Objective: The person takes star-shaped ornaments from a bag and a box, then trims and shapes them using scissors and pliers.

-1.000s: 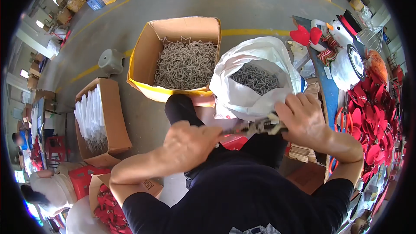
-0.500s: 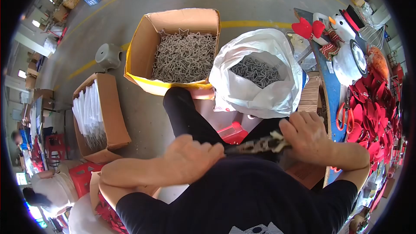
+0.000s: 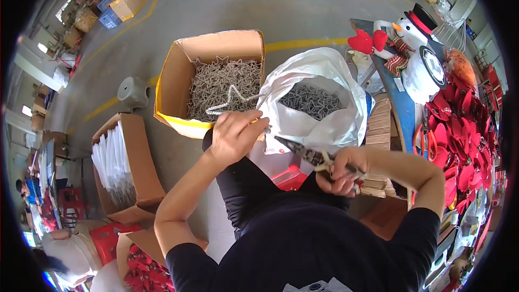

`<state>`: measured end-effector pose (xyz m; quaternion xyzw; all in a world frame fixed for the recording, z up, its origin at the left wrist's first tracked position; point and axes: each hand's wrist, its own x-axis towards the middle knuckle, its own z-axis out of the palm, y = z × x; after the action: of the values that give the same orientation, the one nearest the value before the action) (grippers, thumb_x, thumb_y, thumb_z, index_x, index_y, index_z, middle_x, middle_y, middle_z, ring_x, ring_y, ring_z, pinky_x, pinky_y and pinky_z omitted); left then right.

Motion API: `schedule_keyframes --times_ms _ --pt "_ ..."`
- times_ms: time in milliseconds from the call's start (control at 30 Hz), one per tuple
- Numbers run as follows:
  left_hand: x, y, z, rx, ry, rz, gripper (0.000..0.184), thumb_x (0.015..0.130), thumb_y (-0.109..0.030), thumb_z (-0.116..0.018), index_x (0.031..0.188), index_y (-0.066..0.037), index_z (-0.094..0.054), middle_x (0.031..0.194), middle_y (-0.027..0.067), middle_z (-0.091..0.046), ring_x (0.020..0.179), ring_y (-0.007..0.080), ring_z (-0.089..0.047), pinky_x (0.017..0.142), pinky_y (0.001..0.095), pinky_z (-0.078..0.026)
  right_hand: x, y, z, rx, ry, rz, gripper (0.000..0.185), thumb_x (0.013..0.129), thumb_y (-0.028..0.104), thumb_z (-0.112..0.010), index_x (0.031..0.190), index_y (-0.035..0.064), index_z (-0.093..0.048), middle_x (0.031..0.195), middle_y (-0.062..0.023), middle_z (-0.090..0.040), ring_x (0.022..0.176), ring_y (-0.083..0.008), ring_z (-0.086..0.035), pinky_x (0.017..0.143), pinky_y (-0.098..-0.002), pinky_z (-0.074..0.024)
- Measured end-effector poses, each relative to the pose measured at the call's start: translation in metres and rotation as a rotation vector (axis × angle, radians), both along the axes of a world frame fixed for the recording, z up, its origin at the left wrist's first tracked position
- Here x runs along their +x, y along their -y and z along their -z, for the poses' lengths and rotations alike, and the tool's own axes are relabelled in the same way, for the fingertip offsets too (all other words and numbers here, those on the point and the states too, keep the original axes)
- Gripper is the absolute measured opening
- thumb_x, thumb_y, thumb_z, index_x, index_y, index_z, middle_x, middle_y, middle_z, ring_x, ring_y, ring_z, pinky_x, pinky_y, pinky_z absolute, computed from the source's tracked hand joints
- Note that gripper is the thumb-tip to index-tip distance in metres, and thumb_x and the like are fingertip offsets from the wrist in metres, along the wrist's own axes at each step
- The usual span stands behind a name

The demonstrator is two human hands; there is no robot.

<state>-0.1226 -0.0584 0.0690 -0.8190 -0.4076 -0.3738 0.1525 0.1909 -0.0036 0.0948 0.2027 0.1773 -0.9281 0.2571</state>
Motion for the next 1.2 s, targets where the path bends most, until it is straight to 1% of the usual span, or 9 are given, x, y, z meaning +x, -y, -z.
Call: schedule_keyframes --times_ms 67,167,233,333,367,433,533,733,1200 --pt "-0.005 -0.004 0.013 0.16 -0.013 0.035 0.033 0.072 -0.013 -0.075 0.104 -0.011 -0.068 0.105 0.0039 -0.065 0.082 0.0189 -0.064 0.067 0.0315 -0.046 -0.008 0.014 0.025 -0.059 -0.219 -0.002 0.039 0.073 0.022 -0.064 0.101 -0.005 -0.059 0.064 -0.0057 -0.049 0.052 -0.0131 -0.05 0.052 -0.0329 -0.0475" --pt "-0.005 -0.007 0.02 0.084 0.122 -0.025 0.035 0.072 -0.008 -0.075 0.106 -0.012 -0.069 0.094 0.0034 -0.066 0.072 0.0208 -0.062 0.061 0.0305 -0.049 -0.019 0.006 0.027 0.196 -0.262 0.074 0.049 0.073 0.016 -0.065 0.117 -0.0038 -0.057 0.074 -0.0058 -0.053 0.06 -0.0156 -0.055 0.063 -0.0342 -0.0529" --pt "0.003 -0.005 0.018 -0.063 0.285 -0.061 0.033 0.078 -0.005 -0.073 0.109 -0.01 -0.068 0.08 0.0025 -0.066 0.059 0.0159 -0.06 0.053 0.0267 -0.049 -0.021 -0.011 0.012 0.903 -0.142 -0.064 0.059 0.073 0.011 -0.064 0.129 -0.0006 -0.05 0.087 -0.0092 -0.055 0.074 -0.02 -0.058 0.074 -0.0367 -0.0517" --pt "0.009 0.013 0.005 -0.875 0.876 0.025 0.031 0.085 -0.007 -0.071 0.115 -0.008 -0.065 0.081 0.0036 -0.069 0.056 0.0076 -0.059 0.049 0.0225 -0.047 -0.016 -0.021 0.009 2.148 -0.14 -0.067 0.074 0.069 0.003 -0.065 0.139 0.006 -0.041 0.108 -0.0143 -0.051 0.101 -0.029 -0.053 0.092 -0.0428 -0.0416" --pt "0.006 0.016 -0.009 -1.128 0.998 0.045 0.031 0.088 -0.008 -0.07 0.118 -0.003 -0.063 0.085 0.0056 -0.071 0.056 0.0027 -0.056 0.047 0.0193 -0.044 -0.016 -0.022 0.004 2.313 -0.077 -0.068 0.076 0.067 0.004 -0.065 0.139 0.0066 -0.04 0.108 -0.0149 -0.05 0.103 -0.0311 -0.051 0.093 -0.0441 -0.0394" --pt "0.003 0.017 -0.025 -1.254 1.059 0.14 0.033 0.088 -0.007 -0.07 0.119 0.0 -0.062 0.085 0.007 -0.071 0.055 0.004 -0.056 0.047 0.0191 -0.044 -0.023 -0.024 -0.021 2.639 0.073 -0.057 0.08 0.064 0.004 -0.067 0.139 0.0079 -0.039 0.107 -0.0161 -0.047 0.106 -0.0352 -0.047 0.095 -0.0468 -0.0351" --pt "0.0 0.017 -0.032 -1.373 1.098 0.234 0.034 0.087 -0.005 -0.07 0.119 0.005 -0.061 0.086 0.009 -0.071 0.055 0.0047 -0.056 0.047 0.0183 -0.044 -0.025 -0.034 -0.026 2.801 -0.025 -0.07 0.08 0.061 0.003 -0.069 0.136 0.0087 -0.041 0.105 -0.0142 -0.046 0.104 -0.0354 -0.047 0.096 -0.0465 -0.0347" --pt "-0.005 0.017 -0.035 -1.461 1.013 0.325 0.035 0.087 -0.001 -0.069 0.121 0.004 -0.061 0.086 0.0114 -0.071 0.055 0.0062 -0.056 0.048 0.0202 -0.044 -0.028 -0.04 -0.029 2.633 -0.112 -0.089 0.069 0.065 0.006 -0.066 0.131 0.0078 -0.047 0.107 -0.0153 -0.048 0.104 -0.0356 -0.048 0.088 -0.0462 -0.0379" --pt "0.002 0.014 -0.031 -1.329 0.935 0.266 0.026 0.084 -0.003 -0.073 0.109 0.0 -0.068 0.08 0.0041 -0.07 0.055 0.0026 -0.053 0.047 0.0184 -0.043 -0.022 -0.032 -0.018 2.332 -0.128 -0.108 0.081 0.067 0.002 -0.066 0.142 0.01 -0.034 0.116 -0.0179 -0.044 0.112 -0.0394 -0.045 0.098 -0.0472 -0.0359"
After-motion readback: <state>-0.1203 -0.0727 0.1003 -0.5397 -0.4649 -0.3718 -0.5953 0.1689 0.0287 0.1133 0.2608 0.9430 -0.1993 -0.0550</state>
